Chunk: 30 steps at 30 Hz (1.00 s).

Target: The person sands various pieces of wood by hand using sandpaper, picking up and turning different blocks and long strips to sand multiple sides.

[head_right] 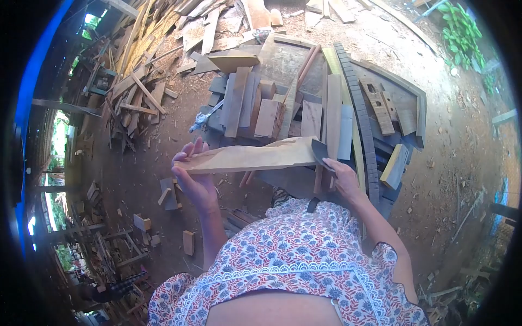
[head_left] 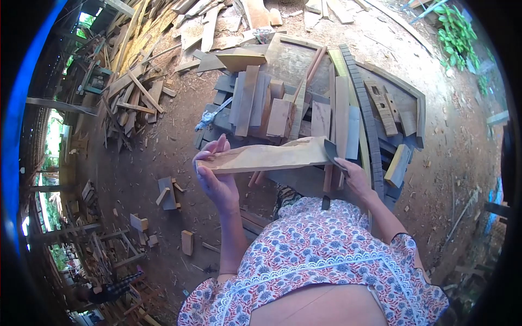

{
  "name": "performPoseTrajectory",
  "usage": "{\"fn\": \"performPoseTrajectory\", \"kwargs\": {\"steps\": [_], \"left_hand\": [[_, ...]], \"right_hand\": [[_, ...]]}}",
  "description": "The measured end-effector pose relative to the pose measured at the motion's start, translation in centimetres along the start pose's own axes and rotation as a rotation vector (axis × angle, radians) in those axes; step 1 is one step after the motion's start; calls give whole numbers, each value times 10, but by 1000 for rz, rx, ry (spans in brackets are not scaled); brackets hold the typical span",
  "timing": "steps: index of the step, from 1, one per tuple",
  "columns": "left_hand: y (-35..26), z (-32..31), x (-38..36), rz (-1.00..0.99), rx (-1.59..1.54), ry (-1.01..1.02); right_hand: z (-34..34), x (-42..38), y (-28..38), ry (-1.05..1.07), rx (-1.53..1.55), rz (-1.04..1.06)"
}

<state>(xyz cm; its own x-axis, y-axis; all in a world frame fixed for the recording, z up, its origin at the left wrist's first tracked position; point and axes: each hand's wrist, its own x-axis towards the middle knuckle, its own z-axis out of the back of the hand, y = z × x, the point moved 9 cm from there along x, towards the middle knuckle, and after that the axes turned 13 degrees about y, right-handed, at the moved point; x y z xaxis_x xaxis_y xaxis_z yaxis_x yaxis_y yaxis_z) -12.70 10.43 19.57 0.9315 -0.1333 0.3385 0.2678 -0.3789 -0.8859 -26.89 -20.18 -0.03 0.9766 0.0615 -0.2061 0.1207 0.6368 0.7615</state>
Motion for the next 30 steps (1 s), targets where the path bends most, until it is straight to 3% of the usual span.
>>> {"fn": "performPoseTrajectory", "kwargs": {"steps": [2, 6, 9, 11, 14, 15, 18, 19, 21, 23, 26, 30], "left_hand": [[1, -1, -4, 31, -8, 0], [-4, -16, -8, 0, 18, 18], [-8, -18, -12, -9, 29, 24], [-6, -10, -16, -7, 21, -5], [-5, 1, -26, -15, 33, -29], [1, 8, -32, 44, 5, -103], [5, 15, -37, 105, -43, -189], [5, 13, -37, 104, -67, -202], [1, 4, -37, 84, -111, -172], [-2, -2, -38, 64, -143, -136], [-5, -8, -39, 20, -191, -38], [2, 9, -47, 44, -218, -47]], "right_hand": [[22, 4, 72, -27, 168, 24], [23, 7, 223, -91, -32, 640], [7, 10, 233, -105, -71, 754], [-2, 31, 182, -139, -63, 604], [-12, 51, 46, -127, 111, 131], [-1, 48, 34, -118, -51, 19], [3, 40, 50, -101, -20, 59], [-3, 42, 74, -99, 143, 156], [13, 28, 179, -52, 121, 458], [5, 15, 235, -54, -60, 706], [-2, 9, 244, -27, -120, 798], [-2, 28, 137, -119, -135, 504]]}}
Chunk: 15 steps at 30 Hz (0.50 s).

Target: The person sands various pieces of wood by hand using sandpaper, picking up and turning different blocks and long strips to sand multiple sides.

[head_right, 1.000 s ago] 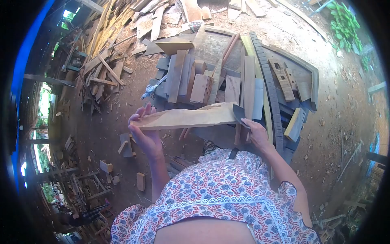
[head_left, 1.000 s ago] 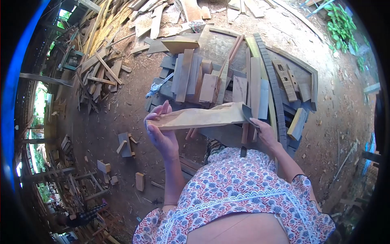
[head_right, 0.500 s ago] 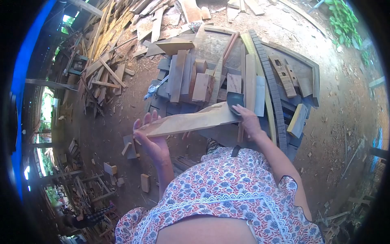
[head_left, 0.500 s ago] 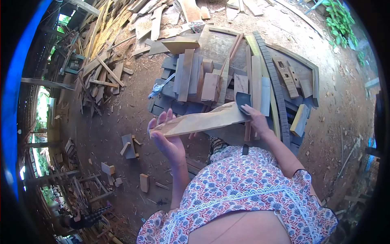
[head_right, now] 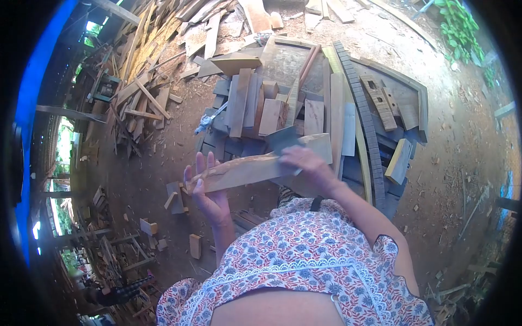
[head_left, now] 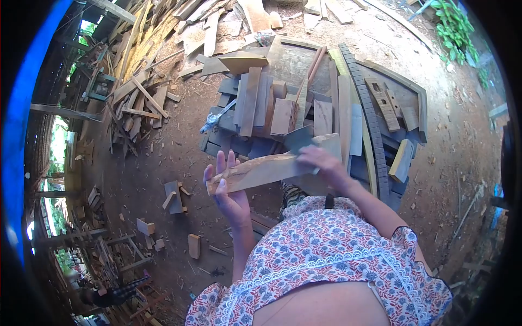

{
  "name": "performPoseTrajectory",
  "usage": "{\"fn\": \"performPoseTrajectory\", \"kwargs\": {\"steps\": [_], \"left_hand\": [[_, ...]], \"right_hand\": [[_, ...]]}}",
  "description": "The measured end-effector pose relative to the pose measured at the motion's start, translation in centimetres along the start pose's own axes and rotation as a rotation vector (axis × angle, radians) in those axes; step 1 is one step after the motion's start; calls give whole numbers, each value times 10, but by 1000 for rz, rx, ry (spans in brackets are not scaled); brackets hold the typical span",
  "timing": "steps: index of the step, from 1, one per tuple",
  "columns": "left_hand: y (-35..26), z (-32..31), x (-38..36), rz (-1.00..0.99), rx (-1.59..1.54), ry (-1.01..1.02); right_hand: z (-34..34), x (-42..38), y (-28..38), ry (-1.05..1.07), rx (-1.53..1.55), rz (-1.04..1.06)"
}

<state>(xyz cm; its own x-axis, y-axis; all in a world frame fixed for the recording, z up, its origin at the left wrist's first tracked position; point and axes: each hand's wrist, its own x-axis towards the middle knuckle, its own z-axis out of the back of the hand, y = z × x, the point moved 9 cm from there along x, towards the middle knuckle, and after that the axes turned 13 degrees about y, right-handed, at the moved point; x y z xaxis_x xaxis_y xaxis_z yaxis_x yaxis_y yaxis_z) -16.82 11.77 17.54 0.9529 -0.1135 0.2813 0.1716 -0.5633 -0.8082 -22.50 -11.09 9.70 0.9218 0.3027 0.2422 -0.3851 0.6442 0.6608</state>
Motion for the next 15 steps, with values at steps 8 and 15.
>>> {"fn": "performPoseTrajectory", "kwargs": {"steps": [8, 15], "left_hand": [[8, 60, -30, 510, 180, -200], [12, 108, -57, 519, -33, -335]], "right_hand": [[20, -54, -104, -44, 10, -481], [62, -99, -112, -362, 168, -724]]}}
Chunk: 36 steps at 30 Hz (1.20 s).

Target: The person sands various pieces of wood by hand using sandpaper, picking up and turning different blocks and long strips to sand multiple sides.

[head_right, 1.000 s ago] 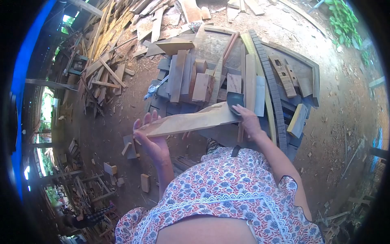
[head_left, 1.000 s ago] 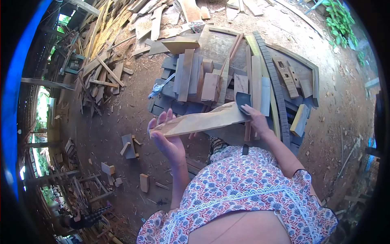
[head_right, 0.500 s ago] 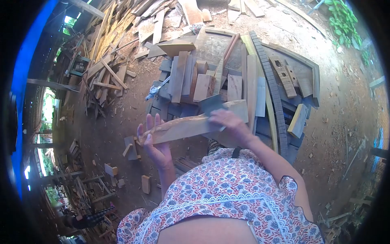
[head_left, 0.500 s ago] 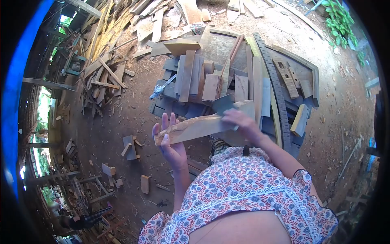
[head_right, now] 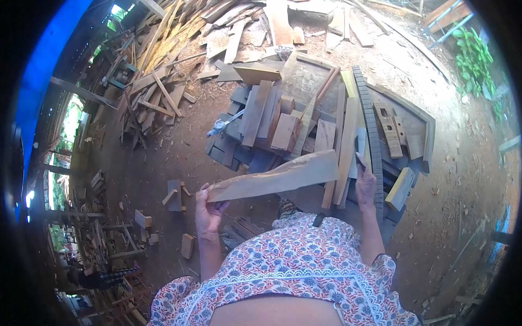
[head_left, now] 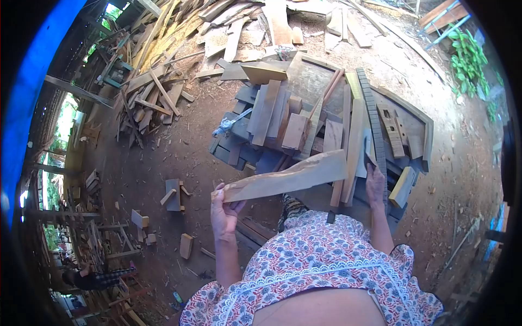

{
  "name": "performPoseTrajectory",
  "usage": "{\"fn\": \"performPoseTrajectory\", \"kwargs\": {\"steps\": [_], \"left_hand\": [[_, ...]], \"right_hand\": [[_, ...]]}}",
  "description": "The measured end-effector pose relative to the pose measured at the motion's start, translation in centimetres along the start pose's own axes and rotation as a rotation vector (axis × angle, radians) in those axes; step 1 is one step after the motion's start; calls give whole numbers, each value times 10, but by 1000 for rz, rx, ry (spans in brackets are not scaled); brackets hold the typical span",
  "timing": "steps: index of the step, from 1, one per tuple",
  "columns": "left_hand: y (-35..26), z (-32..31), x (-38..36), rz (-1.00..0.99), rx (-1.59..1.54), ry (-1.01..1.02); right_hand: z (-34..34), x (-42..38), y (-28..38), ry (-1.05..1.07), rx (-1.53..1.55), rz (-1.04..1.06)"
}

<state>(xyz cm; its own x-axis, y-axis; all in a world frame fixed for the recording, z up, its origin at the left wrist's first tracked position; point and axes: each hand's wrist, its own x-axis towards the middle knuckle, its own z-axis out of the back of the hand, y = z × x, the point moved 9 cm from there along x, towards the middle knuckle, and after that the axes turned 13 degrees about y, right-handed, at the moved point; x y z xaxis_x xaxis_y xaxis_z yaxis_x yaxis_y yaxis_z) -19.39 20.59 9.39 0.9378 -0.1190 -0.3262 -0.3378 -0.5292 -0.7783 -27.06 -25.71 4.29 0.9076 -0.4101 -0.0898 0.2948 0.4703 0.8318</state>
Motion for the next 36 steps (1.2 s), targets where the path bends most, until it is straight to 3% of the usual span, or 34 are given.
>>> {"fn": "performPoseTrajectory", "kwargs": {"steps": [3, 4, 7, 14, 17, 23, 25, 27, 29, 31, 36], "left_hand": [[-10, 9, 14, -69, -112, -39], [-8, 21, 25, -100, -159, -58], [14, 51, 80, -176, -452, -12], [60, 65, 173, -384, -721, -116], [81, 61, 179, -384, -750, -190], [132, 54, 169, -368, -808, -145], [152, 37, 163, -228, -768, 30], [169, 21, 142, -145, -794, 34], [197, 2, 119, 86, -820, -29], [216, 7, 117, 109, -846, -13], [231, -14, 106, 268, -772, 126]], "right_hand": [[25, -1, -14, -165, -38, 119], [31, -3, -14, -98, 71, -59], [35, -1, -45, -87, -9, -190], [22, -14, -17, -63, -17, -33], [15, -19, -28, -65, -14, -15], [20, -23, -29, -160, -109, 54], [17, -19, -24, -125, -51, 9], [13, -15, -17, -149, -38, 95], [13, -15, -7, -177, -24, 174], [5, -11, -15, -54, -131, -26], [2, -14, -16, -35, -40, -32]]}}
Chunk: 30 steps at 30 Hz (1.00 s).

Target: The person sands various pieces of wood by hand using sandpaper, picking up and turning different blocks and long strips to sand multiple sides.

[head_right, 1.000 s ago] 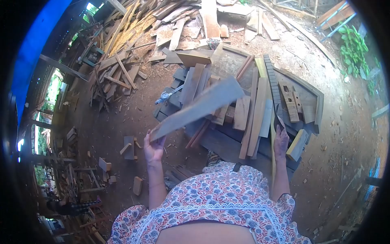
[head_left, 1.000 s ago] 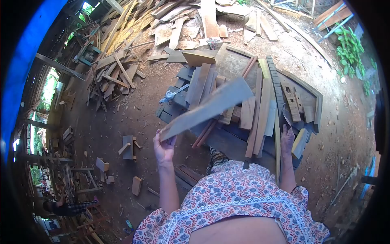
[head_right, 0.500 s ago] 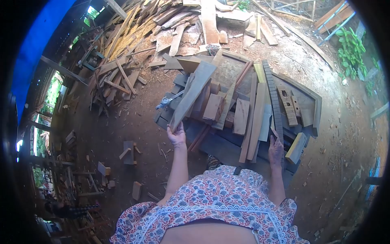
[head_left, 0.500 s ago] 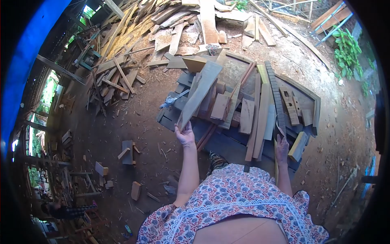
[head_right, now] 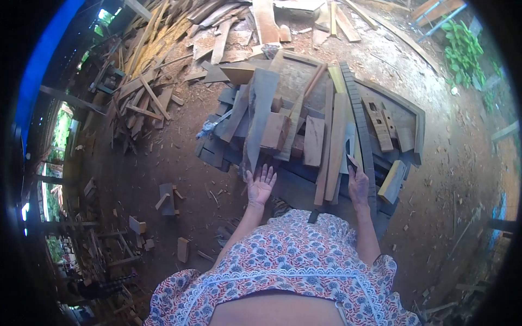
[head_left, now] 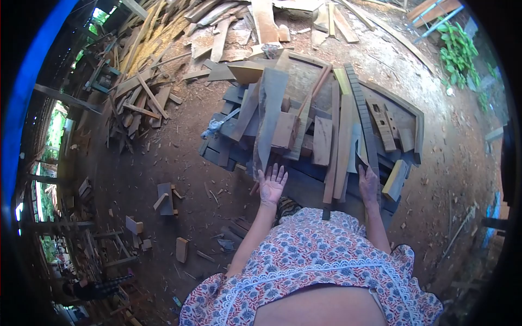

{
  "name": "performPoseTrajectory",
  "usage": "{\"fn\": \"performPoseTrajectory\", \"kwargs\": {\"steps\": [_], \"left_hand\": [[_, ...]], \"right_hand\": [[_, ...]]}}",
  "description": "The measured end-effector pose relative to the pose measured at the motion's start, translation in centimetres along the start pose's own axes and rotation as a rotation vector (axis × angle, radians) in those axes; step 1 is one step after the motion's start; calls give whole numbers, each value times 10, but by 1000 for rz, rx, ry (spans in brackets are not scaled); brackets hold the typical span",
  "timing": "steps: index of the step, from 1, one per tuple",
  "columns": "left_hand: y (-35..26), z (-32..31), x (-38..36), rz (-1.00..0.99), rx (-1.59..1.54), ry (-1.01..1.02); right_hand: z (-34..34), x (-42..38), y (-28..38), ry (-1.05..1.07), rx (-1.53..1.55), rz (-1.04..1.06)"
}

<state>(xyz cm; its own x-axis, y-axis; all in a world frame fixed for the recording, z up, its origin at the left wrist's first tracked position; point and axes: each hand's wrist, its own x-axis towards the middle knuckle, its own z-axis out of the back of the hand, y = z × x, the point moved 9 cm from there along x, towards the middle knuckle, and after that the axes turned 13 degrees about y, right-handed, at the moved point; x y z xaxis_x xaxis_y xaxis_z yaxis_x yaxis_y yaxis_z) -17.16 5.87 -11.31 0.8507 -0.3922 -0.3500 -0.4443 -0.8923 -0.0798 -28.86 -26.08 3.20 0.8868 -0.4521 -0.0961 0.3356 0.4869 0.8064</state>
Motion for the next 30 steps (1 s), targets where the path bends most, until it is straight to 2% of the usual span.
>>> {"fn": "performPoseTrajectory", "kwargs": {"steps": [2, 3, 5, 6, 10, 12, 15, 16, 17, 19, 20, 21, 23, 24, 25, 27, 28, 29, 30], "left_hand": [[22, -5, -4, 182, 226, 3], [31, -2, -1, 193, 223, 1], [67, 15, 0, 564, 564, -76], [80, 17, 6, 606, 626, -100], [119, 31, 42, 624, 646, -184], [136, 36, 51, 657, 521, -261], [150, 32, 49, 722, 615, -234], [151, 33, 47, 748, 787, -203], [155, 34, 41, 754, 792, -204], [163, 24, 35, 848, 1155, -2], [161, 19, 27, 837, 1291, 1], [165, 13, 18, 841, 1297, -1], [157, 4, 12, 689, 1663, -47], [159, 30, 19, 728, 1793, -41], [161, 33, 13, 725, 1796, -40], [169, 30, 5, 786, 2005, 59], [173, 19, -6, 891, 1880, 61], [173, 16, -6, 886, 1883, 66], [176, 3, -6, 833, 1939, 165]], "right_hand": [[2, -1, -3, 19, 0, -42], [4, -3, -5, 14, -5, -51], [9, -6, -5, -37, 20, 15], [9, -8, -6, -41, 17, 11], [11, -16, -9, -52, 5, 20], [15, -22, -7, -55, 29, 2], [19, -31, -23, -58, 82, -42], [22, -33, -26, -80, 34, -16], [23, -36, -32, -84, 37, -22], [23, -38, -47, -85, 19, -120], [22, -39, -49, -87, 26, -126], [22, -38, -49, -82, 33, -123], [23, -35, -45, -79, 43, -117], [21, -33, -43, -48, 42, -162], [18, -32, -43, -15, 40, -206], [15, -29, -45, -24, 10, -176], [14, -28, -45, -33, -22, -147], [13, -27, -47, -38, -22, -143], [14, -26, -45, -64, -9, -94]]}}
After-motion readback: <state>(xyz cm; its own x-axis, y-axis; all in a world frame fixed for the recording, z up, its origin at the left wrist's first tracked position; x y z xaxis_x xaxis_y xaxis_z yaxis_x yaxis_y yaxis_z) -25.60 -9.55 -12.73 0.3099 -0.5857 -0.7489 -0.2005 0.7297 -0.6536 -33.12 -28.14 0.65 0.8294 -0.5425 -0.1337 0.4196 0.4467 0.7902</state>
